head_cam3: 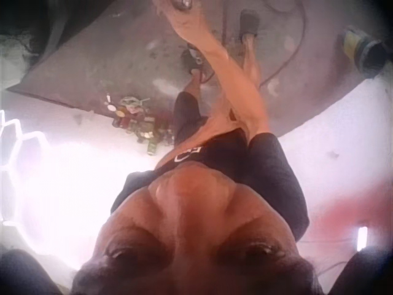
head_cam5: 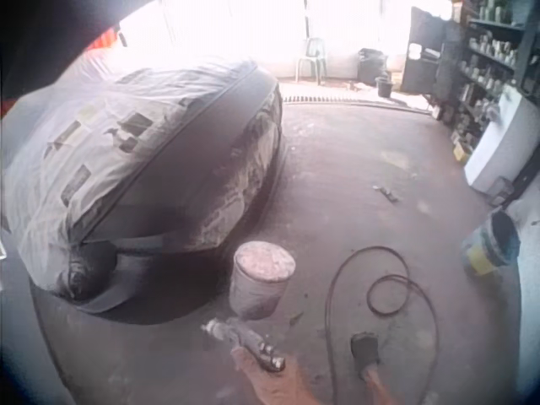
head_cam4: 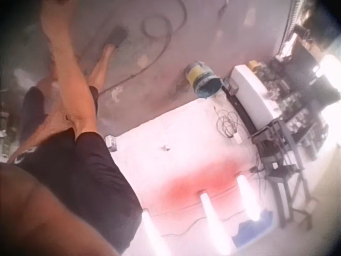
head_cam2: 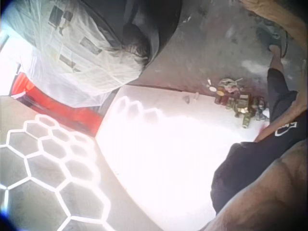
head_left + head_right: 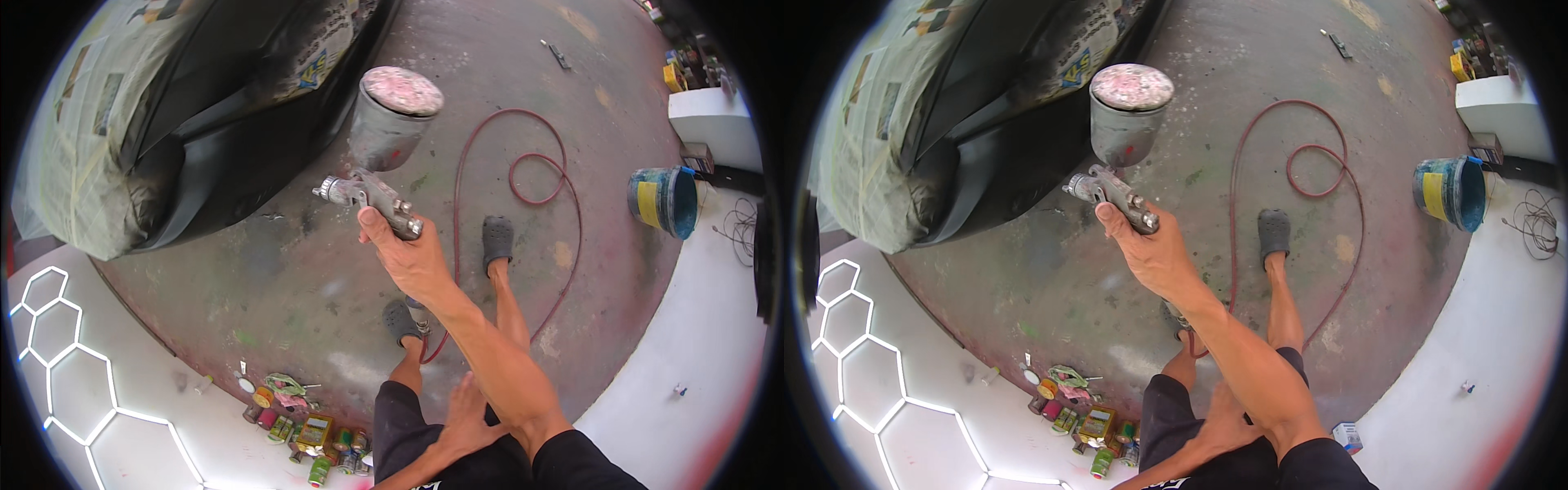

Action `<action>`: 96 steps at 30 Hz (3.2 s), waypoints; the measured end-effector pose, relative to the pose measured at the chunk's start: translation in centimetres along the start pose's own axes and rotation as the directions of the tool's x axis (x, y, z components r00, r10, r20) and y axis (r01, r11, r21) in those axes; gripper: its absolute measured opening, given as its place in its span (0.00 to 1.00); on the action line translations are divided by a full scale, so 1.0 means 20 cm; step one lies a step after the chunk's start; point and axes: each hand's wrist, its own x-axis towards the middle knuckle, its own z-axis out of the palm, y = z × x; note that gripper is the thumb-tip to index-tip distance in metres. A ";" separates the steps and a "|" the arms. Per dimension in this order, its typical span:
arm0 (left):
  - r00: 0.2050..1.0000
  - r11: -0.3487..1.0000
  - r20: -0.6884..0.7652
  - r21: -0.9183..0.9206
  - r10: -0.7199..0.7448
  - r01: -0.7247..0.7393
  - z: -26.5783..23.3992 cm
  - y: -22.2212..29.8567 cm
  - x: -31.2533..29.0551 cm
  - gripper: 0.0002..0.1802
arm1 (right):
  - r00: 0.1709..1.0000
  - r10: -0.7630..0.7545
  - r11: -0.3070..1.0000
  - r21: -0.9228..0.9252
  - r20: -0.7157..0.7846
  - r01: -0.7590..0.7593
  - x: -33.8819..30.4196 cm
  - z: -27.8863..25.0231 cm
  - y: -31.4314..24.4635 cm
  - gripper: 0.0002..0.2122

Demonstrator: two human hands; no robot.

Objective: The person uses a spray gun to apply black paint to a car's rear bumper. They walk around the vehicle, refilling the spray gun from a paint can, and repeatedly spray the same area while occasionally touching the surface.

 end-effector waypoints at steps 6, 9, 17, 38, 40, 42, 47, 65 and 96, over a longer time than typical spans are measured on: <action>0.976 0.978 0.154 -0.116 -0.153 0.172 0.47 0.11 0.37 0.51 | 0.995 0.001 0.998 -0.065 -0.100 -0.007 0.45 -0.29 0.01 0.28; 0.977 0.977 -0.029 0.022 -0.210 0.210 0.55 0.27 0.57 0.52 | 0.982 -0.075 0.991 -0.120 -0.171 0.054 0.74 -0.50 -0.03 0.29; 0.910 0.920 -0.190 0.063 -0.369 0.386 0.48 0.62 1.03 0.54 | 0.953 -0.097 0.978 -0.204 -0.287 0.038 1.42 -0.95 -0.33 0.29; 0.839 0.837 -0.057 0.063 -0.541 0.544 0.46 0.67 1.07 0.48 | 0.997 -0.073 0.974 0.214 -0.035 0.079 0.79 -0.47 -0.41 0.20; 0.842 0.841 -0.055 0.045 -0.537 0.539 0.47 0.66 1.08 0.47 | 0.988 -0.134 0.985 0.123 0.079 0.124 0.86 -0.44 -0.31 0.22; 0.850 0.849 -0.049 0.049 -0.525 0.527 0.49 0.65 1.09 0.47 | 0.974 -0.126 0.992 0.021 0.189 0.124 0.88 -0.45 -0.21 0.23; 0.861 0.855 0.007 0.120 -0.509 0.505 0.56 0.65 1.10 0.48 | 0.930 -0.204 0.978 0.025 0.306 0.207 0.82 -0.41 -0.24 0.22; 0.851 0.861 -0.141 -0.033 -0.506 0.507 0.54 0.61 1.02 0.54 | 0.908 -0.322 0.844 -0.353 0.269 0.404 0.23 -0.19 -0.28 0.14; 0.326 0.431 -0.744 -0.624 -0.583 -0.651 -1.34 -1.15 -0.29 0.32 | 0.691 0.470 0.105 -0.813 0.549 0.573 -0.98 0.50 0.48 0.37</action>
